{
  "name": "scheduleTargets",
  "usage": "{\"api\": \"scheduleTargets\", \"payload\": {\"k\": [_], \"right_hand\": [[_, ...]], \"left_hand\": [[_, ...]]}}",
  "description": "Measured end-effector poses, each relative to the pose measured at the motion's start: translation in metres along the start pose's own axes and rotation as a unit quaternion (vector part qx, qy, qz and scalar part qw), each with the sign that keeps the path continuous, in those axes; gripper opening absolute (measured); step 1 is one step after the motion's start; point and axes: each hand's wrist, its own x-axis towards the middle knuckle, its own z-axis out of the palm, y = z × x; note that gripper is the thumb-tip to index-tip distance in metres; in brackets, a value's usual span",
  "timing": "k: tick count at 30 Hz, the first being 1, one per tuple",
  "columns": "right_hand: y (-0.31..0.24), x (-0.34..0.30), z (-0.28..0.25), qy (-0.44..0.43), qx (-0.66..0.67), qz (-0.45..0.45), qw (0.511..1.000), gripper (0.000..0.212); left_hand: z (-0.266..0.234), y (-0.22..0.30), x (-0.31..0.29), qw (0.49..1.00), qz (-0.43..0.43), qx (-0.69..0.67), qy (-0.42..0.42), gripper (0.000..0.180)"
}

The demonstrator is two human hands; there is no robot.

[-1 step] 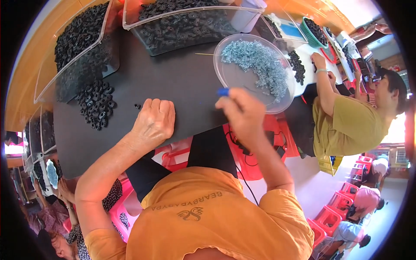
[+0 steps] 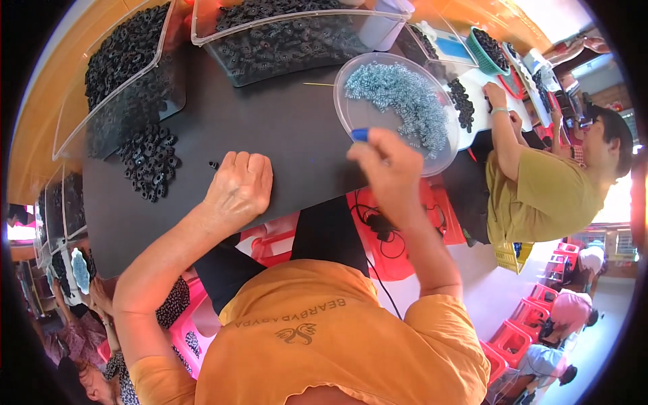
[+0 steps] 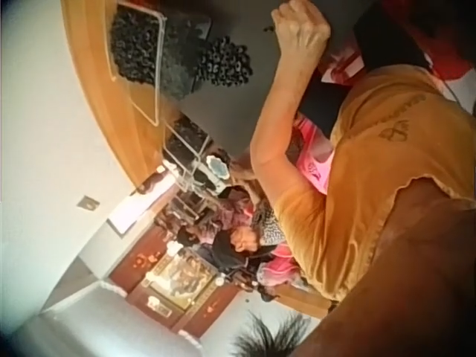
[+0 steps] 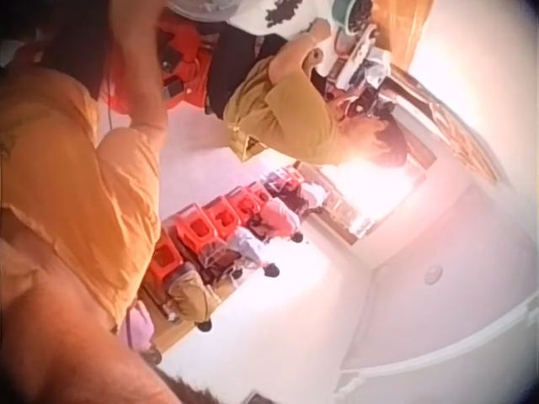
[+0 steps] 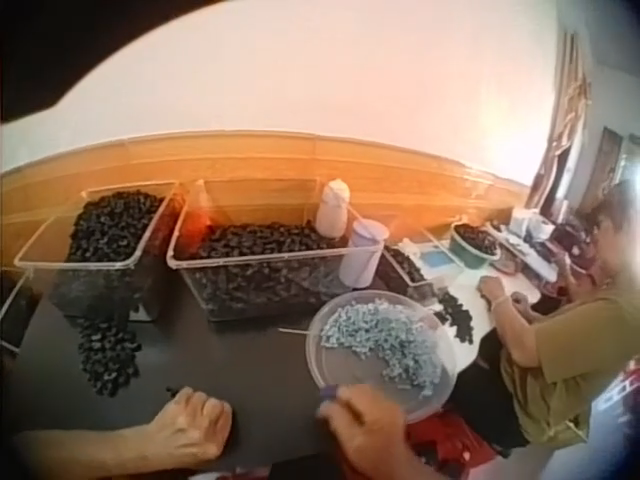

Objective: Manually assembling small plastic parts by inserting blue pins into black rings.

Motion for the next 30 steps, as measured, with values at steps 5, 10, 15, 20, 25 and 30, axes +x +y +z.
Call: {"api": "scheduleTargets", "payload": {"k": [5,10,15,20,25,30], "right_hand": [[0.033,0.035,-0.038,0.035,-0.171,-0.057,0.983,0.009],[0.05,0.066,-0.046,-0.044,-0.284,-0.012,0.958,0.014],[0.066,0.074,-0.03,-0.095,-0.342,-0.043,0.934,0.017],[0.073,0.076,-0.025,-0.105,-0.374,-0.074,0.918,0.022],[0.085,0.08,-0.02,-0.098,-0.404,-0.115,0.902,0.017],[0.076,0.071,-0.033,-0.1,-0.364,-0.068,0.924,0.017]], "left_hand": [[-0.028,-0.034,0.028,0.994,-0.001,-0.09,0.063,0.022],[-0.063,-0.11,0.087,0.983,-0.021,0.003,0.183,0.016],[-0.038,-0.172,0.131,0.857,0.116,-0.209,0.457,0.042],[-0.065,-0.124,0.087,0.961,-0.041,0.096,0.256,0.038],[-0.059,-0.089,0.02,0.978,-0.113,-0.009,0.176,0.033],[-0.06,-0.09,-0.047,0.965,-0.223,-0.035,0.131,0.026]]}}
